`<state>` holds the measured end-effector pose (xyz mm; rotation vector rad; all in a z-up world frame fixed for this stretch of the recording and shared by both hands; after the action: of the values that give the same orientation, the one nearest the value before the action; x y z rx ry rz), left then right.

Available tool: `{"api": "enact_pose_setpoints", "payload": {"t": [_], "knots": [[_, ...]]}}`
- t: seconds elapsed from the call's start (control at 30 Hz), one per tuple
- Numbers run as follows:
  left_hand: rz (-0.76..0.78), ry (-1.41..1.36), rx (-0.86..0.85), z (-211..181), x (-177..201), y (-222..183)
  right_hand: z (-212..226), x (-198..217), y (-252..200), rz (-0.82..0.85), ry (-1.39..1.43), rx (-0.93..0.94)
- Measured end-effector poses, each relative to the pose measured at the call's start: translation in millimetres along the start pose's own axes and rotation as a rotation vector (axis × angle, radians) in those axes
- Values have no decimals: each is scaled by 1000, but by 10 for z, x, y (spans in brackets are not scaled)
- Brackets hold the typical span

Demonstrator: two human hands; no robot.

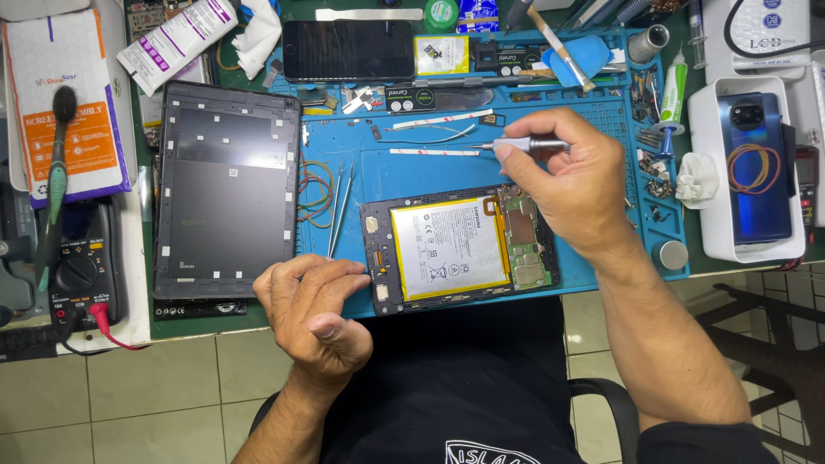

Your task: The person installs a new battery into a disassembled tablet, aligns it within the chassis, and secures it by tightening screws with a screwdriver. The person also briefly lifts and repositions the tablet during the process.

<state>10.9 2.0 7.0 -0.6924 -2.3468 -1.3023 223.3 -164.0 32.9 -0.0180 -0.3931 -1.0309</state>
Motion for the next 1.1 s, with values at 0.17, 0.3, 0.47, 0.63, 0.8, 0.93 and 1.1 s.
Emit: {"api": "enact_pose_setpoints", "payload": {"t": [0.17,0.3,0.47,0.63,0.8,0.93,1.1], "knots": [[-4,5,-13,0,-1,7,-8,-93,68,46,-125,98],[-10,1,-20,-11,6,20,-50,-134,74,48,-180,156],[-6,-3,-21,-7,9,22,-67,-141,89,47,-187,168],[0,-9,-17,4,14,11,-26,-110,61,47,-132,127],[-4,-12,-21,-6,12,18,16,137,-175,-98,-1,-9],[15,-20,-22,-6,6,6,-74,354,-584,-201,13,-30],[15,-8,-16,-21,1,12,-191,427,-1007,-342,1,-101]]}}
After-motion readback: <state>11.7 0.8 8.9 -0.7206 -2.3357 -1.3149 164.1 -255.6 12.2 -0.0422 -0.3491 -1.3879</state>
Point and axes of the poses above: each hand's wrist, its own y-axis towards the middle knuckle, its own x-axis out of the back of the hand, z = x × y, the point moved 2 cm from there along y, towards the middle knuckle, and after that the axes turned 7 degrees about y, right-handed, at the moved point
